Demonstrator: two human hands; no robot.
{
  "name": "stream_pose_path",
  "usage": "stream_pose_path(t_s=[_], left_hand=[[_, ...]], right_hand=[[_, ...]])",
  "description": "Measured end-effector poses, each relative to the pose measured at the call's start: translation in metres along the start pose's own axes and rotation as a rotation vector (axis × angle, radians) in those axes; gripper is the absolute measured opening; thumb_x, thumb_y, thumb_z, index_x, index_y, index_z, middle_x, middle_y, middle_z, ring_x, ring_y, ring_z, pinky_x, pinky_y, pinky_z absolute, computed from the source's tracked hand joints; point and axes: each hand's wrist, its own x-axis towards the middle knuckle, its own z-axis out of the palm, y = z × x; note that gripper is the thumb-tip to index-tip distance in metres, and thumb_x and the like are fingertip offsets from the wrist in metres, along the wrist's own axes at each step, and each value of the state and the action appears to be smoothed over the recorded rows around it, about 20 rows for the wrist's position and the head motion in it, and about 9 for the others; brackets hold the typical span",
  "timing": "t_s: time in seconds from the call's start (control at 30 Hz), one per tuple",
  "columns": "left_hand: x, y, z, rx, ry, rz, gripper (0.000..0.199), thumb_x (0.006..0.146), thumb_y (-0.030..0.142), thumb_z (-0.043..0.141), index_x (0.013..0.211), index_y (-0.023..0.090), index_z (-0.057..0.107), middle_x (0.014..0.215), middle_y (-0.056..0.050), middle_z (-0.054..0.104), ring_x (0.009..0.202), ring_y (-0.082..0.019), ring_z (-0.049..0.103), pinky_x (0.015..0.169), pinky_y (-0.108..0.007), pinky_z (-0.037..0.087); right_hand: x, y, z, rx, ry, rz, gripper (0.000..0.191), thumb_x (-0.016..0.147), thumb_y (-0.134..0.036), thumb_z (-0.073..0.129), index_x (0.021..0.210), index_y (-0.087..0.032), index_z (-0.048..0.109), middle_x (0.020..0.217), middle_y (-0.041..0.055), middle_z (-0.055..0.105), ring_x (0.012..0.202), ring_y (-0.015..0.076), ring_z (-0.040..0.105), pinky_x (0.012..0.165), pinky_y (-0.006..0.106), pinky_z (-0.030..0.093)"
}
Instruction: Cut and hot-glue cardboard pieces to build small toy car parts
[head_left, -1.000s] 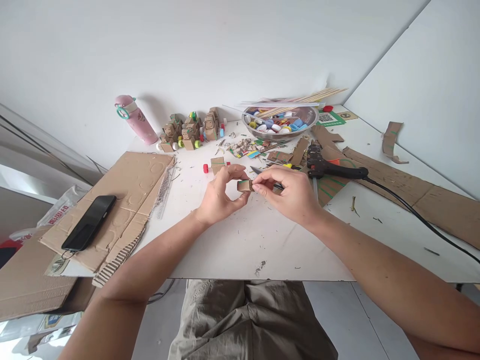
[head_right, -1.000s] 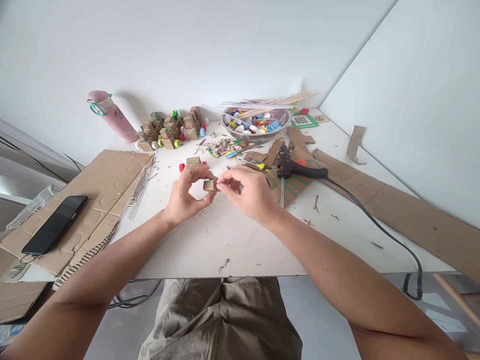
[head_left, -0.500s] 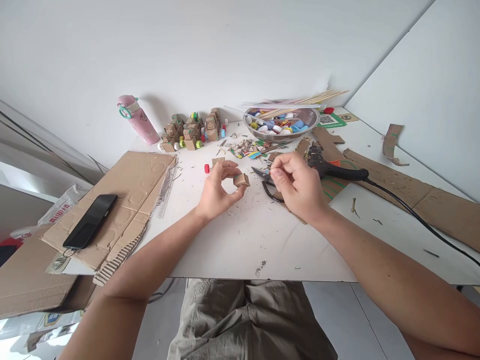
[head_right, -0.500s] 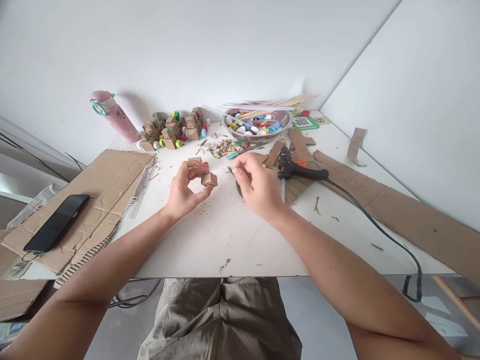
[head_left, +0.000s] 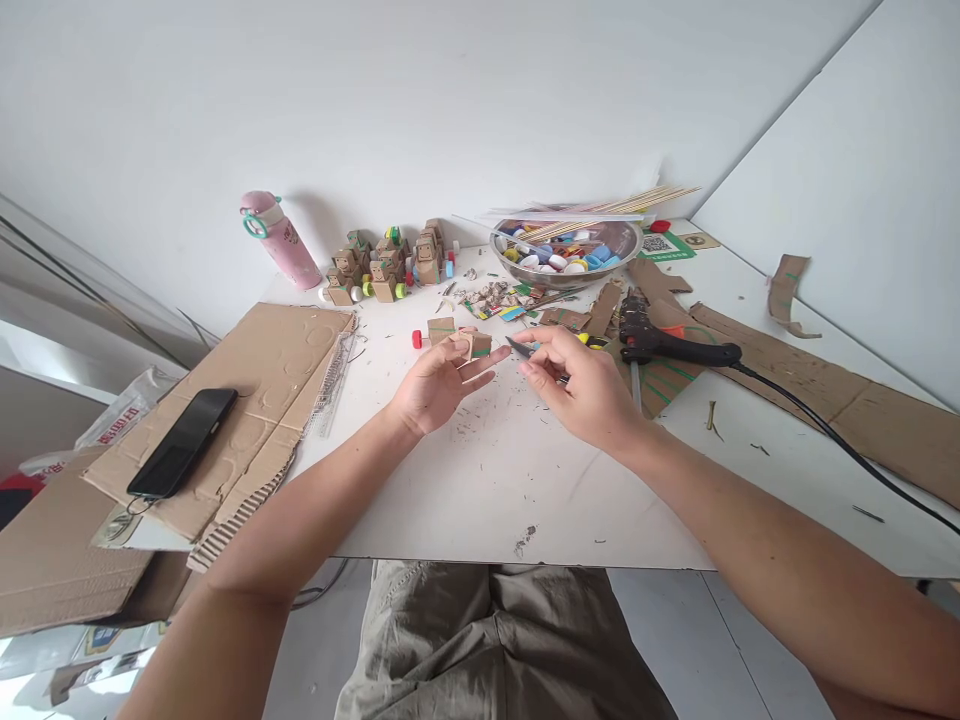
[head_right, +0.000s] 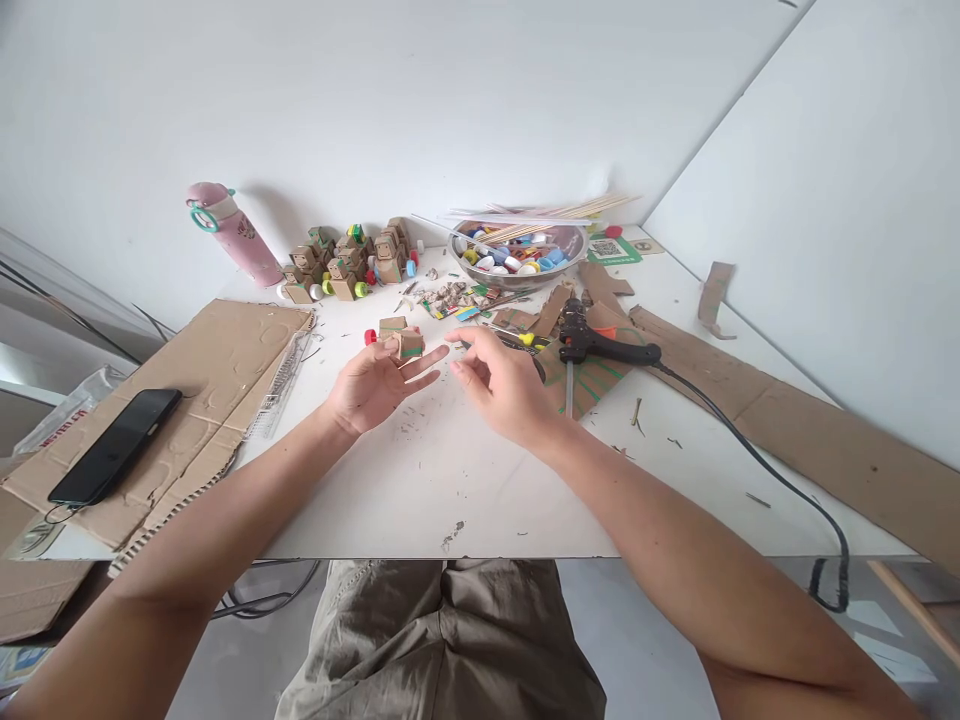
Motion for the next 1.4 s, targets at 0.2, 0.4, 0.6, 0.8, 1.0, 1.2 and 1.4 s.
stream_pose_path(t_s=[0.2,0.4,0.6,0.8,1.0,1.2,1.4], left_hand=[[-0.002,-0.001,0.003,-0.015,-0.053,-0.030,0.043,0.067,0.051,0.090,0.096,0.029,0.068,0.105,-0.003,0.080,0.124,-0.038,0.076,0.108,-0.058,0.053],[-0.001,-0.002,0.001,0.010,-0.027,0.010,0.035,0.073,0.050,0.086,0.093,0.028,0.067,0.100,-0.003,0.080,0.124,-0.038,0.076,0.109,-0.057,0.052],[-0.005,0.007,0.004,-0.175,0.122,-0.071,0.025,0.067,0.033,0.084,0.083,0.025,0.066,0.091,0.000,0.079,0.138,-0.037,0.068,0.122,-0.055,0.037],[-0.008,0.012,0.014,-0.279,0.137,-0.126,0.019,0.068,0.028,0.082,0.081,0.025,0.068,0.089,0.001,0.080,0.140,-0.036,0.067,0.127,-0.053,0.029],[-0.009,0.010,0.017,-0.293,0.105,-0.161,0.025,0.068,0.029,0.089,0.073,0.024,0.065,0.085,0.002,0.079,0.143,-0.035,0.065,0.128,-0.050,0.028],[-0.011,0.003,0.020,-0.275,0.059,-0.196,0.022,0.070,0.030,0.090,0.081,0.025,0.072,0.094,0.001,0.081,0.138,-0.034,0.068,0.122,-0.048,0.036],[-0.014,0.001,0.024,-0.291,0.042,-0.191,0.024,0.069,0.028,0.092,0.087,0.025,0.076,0.093,0.000,0.081,0.136,-0.035,0.069,0.116,-0.047,0.042]], right_hand=[[0.000,0.001,0.004,0.002,-0.036,-0.026,0.018,0.101,-0.029,0.060,0.115,-0.025,0.071,0.071,-0.0016,0.070,0.057,0.0164,0.061,0.059,0.029,0.049],[0.002,-0.009,0.003,0.023,0.057,-0.133,0.027,0.103,-0.032,0.061,0.077,-0.026,0.065,0.072,0.0023,0.071,0.063,0.0179,0.063,0.058,0.030,0.049],[0.009,-0.006,-0.021,0.080,0.366,-0.001,0.062,0.107,-0.068,0.047,0.060,-0.026,0.050,0.050,-0.0013,0.050,0.047,0.0155,0.050,0.049,0.032,0.041],[0.015,0.020,-0.025,0.069,0.428,0.053,0.053,0.106,-0.065,0.052,0.070,-0.026,0.060,0.055,-0.0022,0.053,0.048,0.0154,0.054,0.050,0.030,0.048],[0.005,0.016,-0.005,-0.190,0.250,-0.129,0.016,0.099,-0.027,0.066,0.112,-0.029,0.073,0.107,0.0066,0.078,0.076,0.0207,0.072,0.069,0.036,0.063],[-0.003,0.006,0.011,-0.307,0.195,-0.350,0.029,0.101,-0.026,0.065,0.129,-0.031,0.071,0.123,0.0116,0.074,0.113,0.0299,0.074,0.094,0.048,0.065],[-0.006,0.007,0.016,-0.348,0.168,-0.337,0.037,0.102,-0.029,0.064,0.138,-0.032,0.068,0.141,0.0138,0.068,0.116,0.0319,0.073,0.096,0.052,0.066]])
